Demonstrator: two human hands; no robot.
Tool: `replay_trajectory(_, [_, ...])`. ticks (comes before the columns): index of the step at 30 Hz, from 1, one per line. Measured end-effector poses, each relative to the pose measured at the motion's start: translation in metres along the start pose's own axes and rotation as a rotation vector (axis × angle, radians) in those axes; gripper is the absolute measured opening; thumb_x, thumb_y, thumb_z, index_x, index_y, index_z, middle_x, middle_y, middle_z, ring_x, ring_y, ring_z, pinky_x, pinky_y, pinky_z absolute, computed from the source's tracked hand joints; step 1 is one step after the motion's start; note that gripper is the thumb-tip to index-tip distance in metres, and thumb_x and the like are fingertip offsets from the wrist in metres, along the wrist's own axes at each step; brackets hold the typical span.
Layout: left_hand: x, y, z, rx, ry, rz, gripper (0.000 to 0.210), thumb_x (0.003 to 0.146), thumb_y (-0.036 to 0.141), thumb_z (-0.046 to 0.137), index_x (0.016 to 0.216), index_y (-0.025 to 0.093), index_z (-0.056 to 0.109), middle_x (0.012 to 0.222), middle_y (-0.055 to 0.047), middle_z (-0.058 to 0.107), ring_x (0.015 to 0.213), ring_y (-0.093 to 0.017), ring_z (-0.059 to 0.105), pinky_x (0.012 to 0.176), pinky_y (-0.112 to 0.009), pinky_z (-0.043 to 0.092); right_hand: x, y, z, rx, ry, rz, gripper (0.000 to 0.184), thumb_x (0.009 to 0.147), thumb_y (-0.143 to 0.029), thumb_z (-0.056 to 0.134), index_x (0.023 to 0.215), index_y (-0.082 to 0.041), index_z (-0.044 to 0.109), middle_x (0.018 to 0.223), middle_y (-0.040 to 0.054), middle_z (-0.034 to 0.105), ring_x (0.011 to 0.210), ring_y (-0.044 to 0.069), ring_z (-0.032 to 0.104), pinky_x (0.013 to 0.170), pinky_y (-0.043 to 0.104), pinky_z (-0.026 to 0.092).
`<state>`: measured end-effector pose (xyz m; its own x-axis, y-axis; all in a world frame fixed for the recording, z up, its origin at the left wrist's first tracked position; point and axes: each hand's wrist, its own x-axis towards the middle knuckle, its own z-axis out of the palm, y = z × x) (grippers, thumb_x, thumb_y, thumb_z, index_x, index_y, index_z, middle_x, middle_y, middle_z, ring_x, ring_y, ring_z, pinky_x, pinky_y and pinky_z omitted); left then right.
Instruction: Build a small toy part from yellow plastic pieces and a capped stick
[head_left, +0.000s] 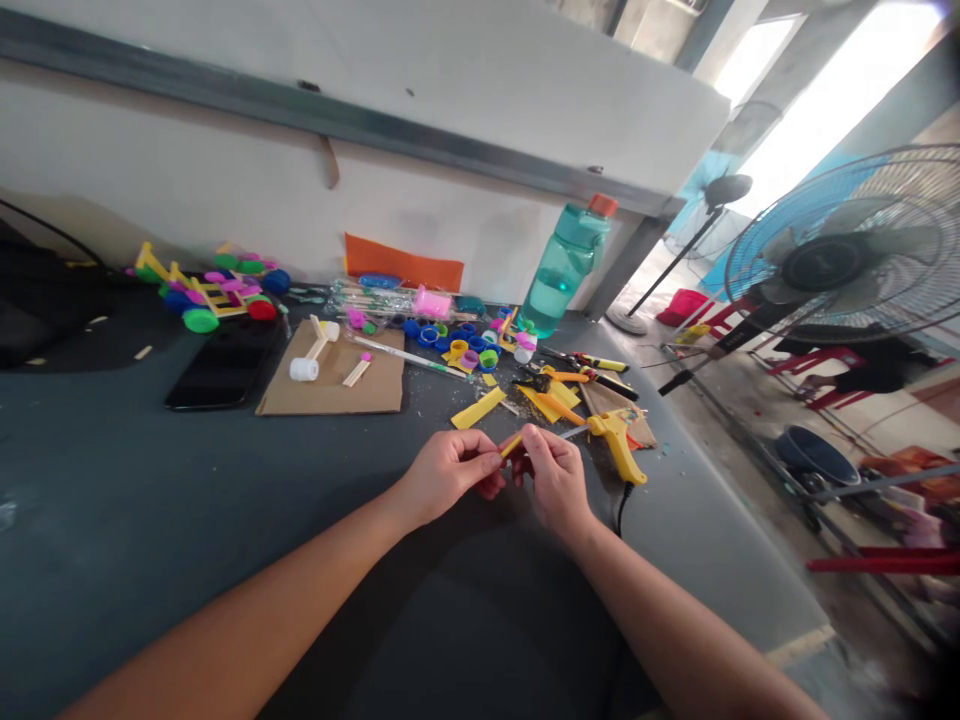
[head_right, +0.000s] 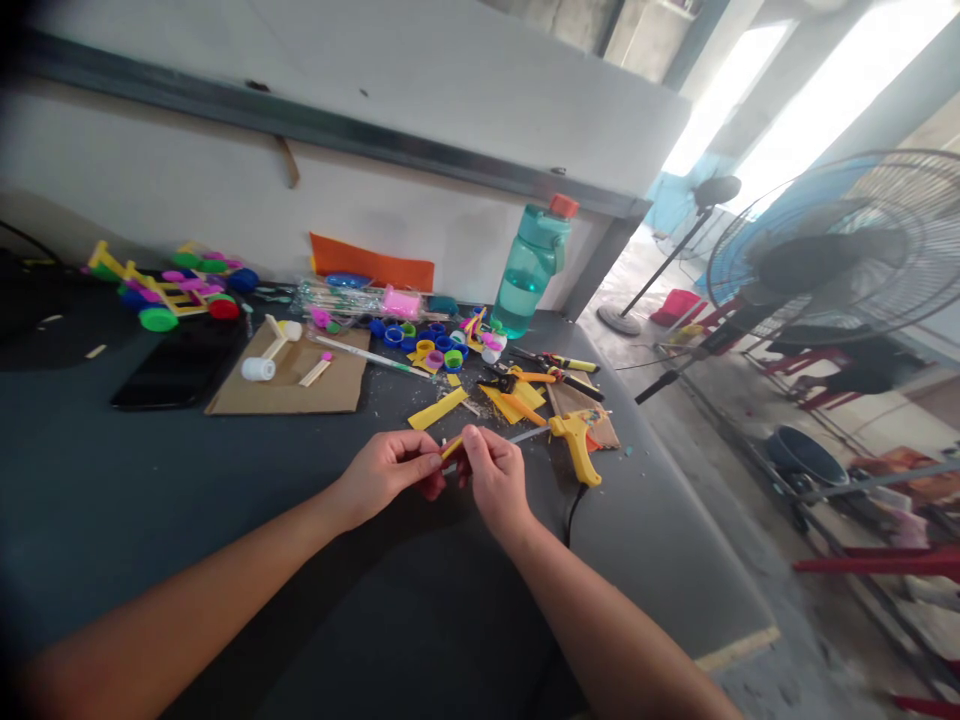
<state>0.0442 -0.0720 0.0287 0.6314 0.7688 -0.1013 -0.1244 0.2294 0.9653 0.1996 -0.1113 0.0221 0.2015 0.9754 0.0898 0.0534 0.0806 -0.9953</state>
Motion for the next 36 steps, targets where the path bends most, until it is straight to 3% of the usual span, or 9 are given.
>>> replay_trajectory(7, [0.0000,0.0014,-0.0004,-0.020,-0.004,-0.010,0.028,0.077,0.039,0.069,0.071,0.013,0.062,0.064,-0.003,0.066,0.058,-0.012,0.061,0.060,-0.026,0.053,0.0011,0.0029,-0.0005,0.082,0.017,0.045,0.039,0.087,-0.046,0.055,0.069,-0.015,0.072,0.055,0.0019,0.060,0.046,0.011,0.047,0.042,0.021,0.039])
replay_trajectory(18, [0.0019,0.0001,-0.0041,-0.173,0.111,0.009,0.036,0.077,0.047,0.068,0.080,0.012,0.062,0.065,-0.003,0.066,0.057,-0.014,0.062,0.058,-0.029,0.055,0.0032,0.0022,-0.0005,0.109,0.015,0.035,0.029,0.084,-0.044,0.060,0.083,-0.017,0.073,0.057,-0.0014,0.057,0.044,0.009,0.044,0.042,0.021,0.037])
replay_trajectory(26, [0.0020,0.0010,-0.0058,-0.138,0.109,0.001,0.029,0.078,0.040,0.070,0.078,0.012,0.063,0.065,-0.002,0.066,0.056,-0.012,0.062,0.059,-0.026,0.053,0.0023,0.0035,-0.0009,0.096,-0.009,0.023,0.029,0.085,-0.042,0.059,0.085,-0.017,0.073,0.056,-0.0021,0.054,0.044,0.008,0.044,0.042,0.021,0.037])
replay_trajectory(33, [0.0022,0.0022,-0.0050,-0.129,0.123,-0.013,0.024,0.077,0.035,0.070,0.074,0.013,0.062,0.063,-0.001,0.065,0.055,-0.011,0.061,0.058,-0.025,0.052,-0.0007,-0.0033,-0.0004,0.244,-0.028,0.055,0.032,0.089,-0.042,0.052,0.089,-0.019,0.074,0.063,0.0007,0.058,0.052,0.011,0.047,0.044,0.021,0.040])
replay_trajectory(36, [0.0023,0.0025,-0.0049,-0.122,0.126,-0.013,0.024,0.078,0.035,0.069,0.075,0.012,0.063,0.063,-0.001,0.065,0.056,-0.011,0.060,0.058,-0.024,0.052,-0.0009,-0.0036,0.0002,0.229,-0.058,0.047,0.023,0.083,-0.036,0.061,0.095,-0.020,0.072,0.065,-0.0010,0.059,0.051,0.009,0.046,0.045,0.020,0.040])
